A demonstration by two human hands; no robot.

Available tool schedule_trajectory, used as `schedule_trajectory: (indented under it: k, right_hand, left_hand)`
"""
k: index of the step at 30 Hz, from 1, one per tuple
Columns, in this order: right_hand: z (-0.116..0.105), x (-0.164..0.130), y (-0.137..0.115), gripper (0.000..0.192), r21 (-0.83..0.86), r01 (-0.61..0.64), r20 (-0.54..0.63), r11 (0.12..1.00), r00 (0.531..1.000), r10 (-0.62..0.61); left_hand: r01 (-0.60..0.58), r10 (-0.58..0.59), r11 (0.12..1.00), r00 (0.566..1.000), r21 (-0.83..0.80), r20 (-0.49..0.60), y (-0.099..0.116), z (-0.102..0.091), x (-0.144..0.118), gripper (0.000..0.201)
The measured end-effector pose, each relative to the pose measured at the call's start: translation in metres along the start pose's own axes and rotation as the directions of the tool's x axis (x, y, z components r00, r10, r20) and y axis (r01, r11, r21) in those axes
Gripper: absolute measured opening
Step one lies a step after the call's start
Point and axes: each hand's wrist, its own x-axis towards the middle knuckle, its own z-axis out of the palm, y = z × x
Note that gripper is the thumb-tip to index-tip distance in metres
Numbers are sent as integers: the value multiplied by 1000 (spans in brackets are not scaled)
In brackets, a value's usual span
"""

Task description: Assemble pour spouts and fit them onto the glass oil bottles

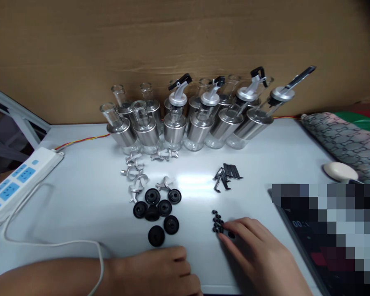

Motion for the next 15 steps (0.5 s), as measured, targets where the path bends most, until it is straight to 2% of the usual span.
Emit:
schedule_trajectory:
  k: [6, 15]
  right_hand:
    - [-15, 3, 7, 22, 66, 51, 23, 997, 998, -52]
    - [-10, 2, 7, 27, 29, 36, 22, 999, 999, -37]
  left_hand:
    - [3, -3, 1000, 1000, -16, -13, 0, 0, 0, 7]
    - [12, -12, 999, 1000, -40, -4, 0, 2, 0, 7]
